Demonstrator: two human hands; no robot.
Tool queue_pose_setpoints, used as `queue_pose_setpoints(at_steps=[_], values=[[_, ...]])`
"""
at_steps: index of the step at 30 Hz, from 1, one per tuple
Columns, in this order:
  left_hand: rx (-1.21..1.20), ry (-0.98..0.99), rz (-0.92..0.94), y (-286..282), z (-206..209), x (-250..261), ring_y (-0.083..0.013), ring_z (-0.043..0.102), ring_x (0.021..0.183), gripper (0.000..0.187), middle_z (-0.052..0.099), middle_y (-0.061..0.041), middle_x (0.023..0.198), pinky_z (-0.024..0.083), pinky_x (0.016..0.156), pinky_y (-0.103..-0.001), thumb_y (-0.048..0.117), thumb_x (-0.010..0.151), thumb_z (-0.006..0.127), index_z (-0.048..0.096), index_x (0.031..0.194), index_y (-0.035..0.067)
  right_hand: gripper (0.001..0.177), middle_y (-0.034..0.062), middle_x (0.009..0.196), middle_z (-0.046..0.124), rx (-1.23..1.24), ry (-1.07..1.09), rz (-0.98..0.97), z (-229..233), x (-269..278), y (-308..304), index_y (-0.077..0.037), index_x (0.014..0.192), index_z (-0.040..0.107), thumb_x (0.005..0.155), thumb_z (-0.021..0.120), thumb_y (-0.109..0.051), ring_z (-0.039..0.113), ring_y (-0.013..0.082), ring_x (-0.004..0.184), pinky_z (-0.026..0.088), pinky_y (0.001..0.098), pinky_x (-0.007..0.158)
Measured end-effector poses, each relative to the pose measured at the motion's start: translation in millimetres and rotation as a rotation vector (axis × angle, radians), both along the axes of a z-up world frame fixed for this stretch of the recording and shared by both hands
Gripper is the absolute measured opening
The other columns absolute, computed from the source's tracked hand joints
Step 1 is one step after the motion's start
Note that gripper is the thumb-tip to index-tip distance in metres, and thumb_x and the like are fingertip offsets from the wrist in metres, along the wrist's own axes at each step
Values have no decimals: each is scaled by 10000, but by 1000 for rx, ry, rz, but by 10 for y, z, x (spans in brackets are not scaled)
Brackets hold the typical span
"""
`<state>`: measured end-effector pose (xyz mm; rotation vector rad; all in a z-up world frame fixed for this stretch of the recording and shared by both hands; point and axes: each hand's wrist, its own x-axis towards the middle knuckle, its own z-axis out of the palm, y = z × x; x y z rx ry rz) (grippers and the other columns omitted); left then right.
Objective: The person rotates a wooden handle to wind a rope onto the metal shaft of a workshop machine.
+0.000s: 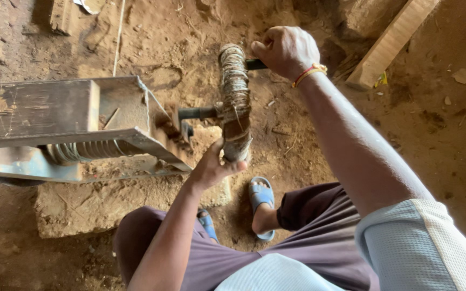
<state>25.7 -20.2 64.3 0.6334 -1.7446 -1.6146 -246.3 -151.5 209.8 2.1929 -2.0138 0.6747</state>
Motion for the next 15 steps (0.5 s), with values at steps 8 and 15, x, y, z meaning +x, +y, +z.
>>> queue_pose_setpoints(at_steps=[8,15], values=[[-23,-49,59,113,-150,-33,-152,621,716,662,626,-34,835,589,647,-352,751,862,634,582,1035,114,372,50,637,676,62,-6,-42,-46,-15,-40,-163,820,778,970,638,-474,611,193,523,508,395,550],[112,65,131,229,89,-148,-151,618,743,637,637,-57,865,567,639,-321,705,865,677,604,1027,94,353,87,687,692,-5,-36,-26,-42,-7,-116,-153,800,774,907,689,-478,674,281,639,535,452,641]])
